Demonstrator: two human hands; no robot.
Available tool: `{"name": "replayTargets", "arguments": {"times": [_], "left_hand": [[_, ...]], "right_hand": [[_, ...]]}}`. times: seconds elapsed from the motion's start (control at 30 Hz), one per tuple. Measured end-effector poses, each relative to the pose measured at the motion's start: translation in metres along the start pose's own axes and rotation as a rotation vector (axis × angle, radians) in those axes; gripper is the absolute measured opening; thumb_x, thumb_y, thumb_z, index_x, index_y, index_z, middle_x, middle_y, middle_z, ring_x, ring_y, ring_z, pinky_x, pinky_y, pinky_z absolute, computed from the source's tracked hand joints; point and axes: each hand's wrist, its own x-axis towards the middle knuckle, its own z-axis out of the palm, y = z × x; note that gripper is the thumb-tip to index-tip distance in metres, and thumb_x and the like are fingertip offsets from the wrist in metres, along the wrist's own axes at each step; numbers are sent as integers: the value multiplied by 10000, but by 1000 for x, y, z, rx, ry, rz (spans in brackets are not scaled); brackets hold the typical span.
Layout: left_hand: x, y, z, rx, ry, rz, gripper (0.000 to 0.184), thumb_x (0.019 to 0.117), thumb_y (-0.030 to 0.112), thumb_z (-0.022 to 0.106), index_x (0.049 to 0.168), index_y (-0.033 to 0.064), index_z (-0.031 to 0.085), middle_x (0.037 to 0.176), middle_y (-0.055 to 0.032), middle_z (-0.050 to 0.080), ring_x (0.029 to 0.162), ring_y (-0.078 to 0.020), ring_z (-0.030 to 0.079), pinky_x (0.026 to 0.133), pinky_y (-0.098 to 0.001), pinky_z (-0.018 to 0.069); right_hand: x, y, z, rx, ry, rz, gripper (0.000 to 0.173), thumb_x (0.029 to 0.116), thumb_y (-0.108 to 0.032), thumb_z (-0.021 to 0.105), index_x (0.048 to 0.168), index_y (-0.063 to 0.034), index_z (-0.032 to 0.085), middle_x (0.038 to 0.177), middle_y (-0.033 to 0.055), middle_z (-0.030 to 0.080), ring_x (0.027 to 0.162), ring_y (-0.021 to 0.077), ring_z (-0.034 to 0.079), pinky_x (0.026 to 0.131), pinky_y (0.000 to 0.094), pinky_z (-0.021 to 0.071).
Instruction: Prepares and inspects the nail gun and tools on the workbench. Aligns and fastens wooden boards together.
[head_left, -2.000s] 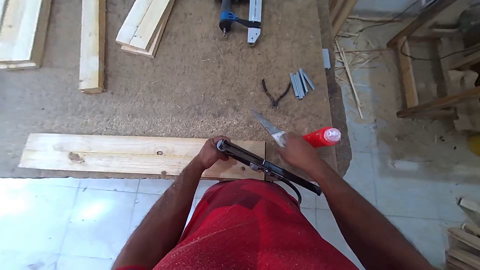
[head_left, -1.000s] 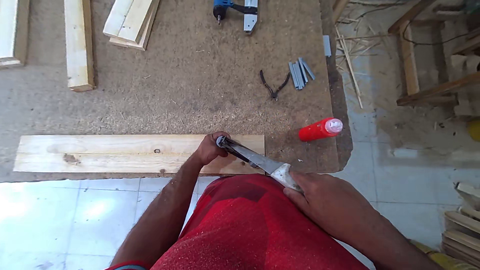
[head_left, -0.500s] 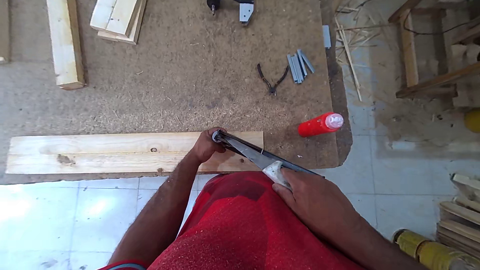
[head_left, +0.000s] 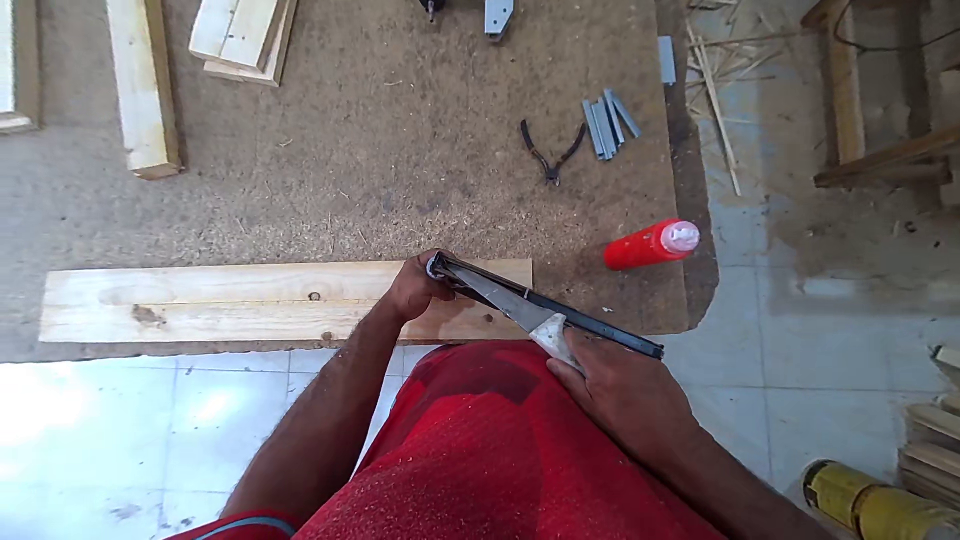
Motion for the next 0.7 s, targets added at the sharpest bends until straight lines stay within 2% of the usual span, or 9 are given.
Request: {"name": "replayTargets", "arguments": {"times": [0.1,0.2,0.3,0.47,0.53,0.63,0.7], "left_hand": [[0,1,0,-10,2,0,571,577,-156,706,1117,25,666,992,-126,737,877,-209,716,748,-392,615],[-1,-1,0,-16,-4,4,563,582,-155,706,1113,29,661,975,-121,731,854,-202,711,723,-383,609],[0,0,0,1,-11,0,552,587,-153,711,1103,39,671,970,-114,730,849,-197,708,718,-377,606],[-2,0,1,-43,22,10,551,595,-165,706,1107,35,669,1000,-118,734,895,-204,711,766,-390,609],[-2,2,3,-71,58,23,545,587,-159,704,1098,27,672,1029,-130,747,943,-226,723,824,-430,616],[-3,-4,1,-104,80,36,572,581,-135,725,1130,10,647,1048,-149,736,961,-248,718,832,-452,612],[0,-6,0,-88,81,24,603,586,-122,736,1166,7,634,1050,-145,733,943,-238,714,803,-435,612]], "right_hand": [[-2,6,10,25,49,-36,527,1048,-507,472,1208,-70,717,918,76,742,695,230,720,538,400,576],[-6,10,16,37,66,-51,532,1048,-503,477,1224,-66,724,940,78,754,709,224,728,555,396,585],[-6,14,21,35,96,-59,538,1042,-513,485,1208,-64,730,858,74,730,655,221,705,517,388,565],[-1,25,41,142,168,-103,514,1046,-469,526,1252,-32,702,1007,107,758,733,235,737,576,402,599],[3,28,49,206,221,-106,506,1040,-452,555,1269,-21,687,976,117,750,730,243,733,578,411,602],[6,27,37,258,252,-88,489,1030,-442,583,1267,-31,700,968,110,762,763,228,746,616,402,615],[7,26,12,291,237,-34,494,1016,-468,583,1258,-59,718,957,82,762,762,195,733,624,407,612]]}}
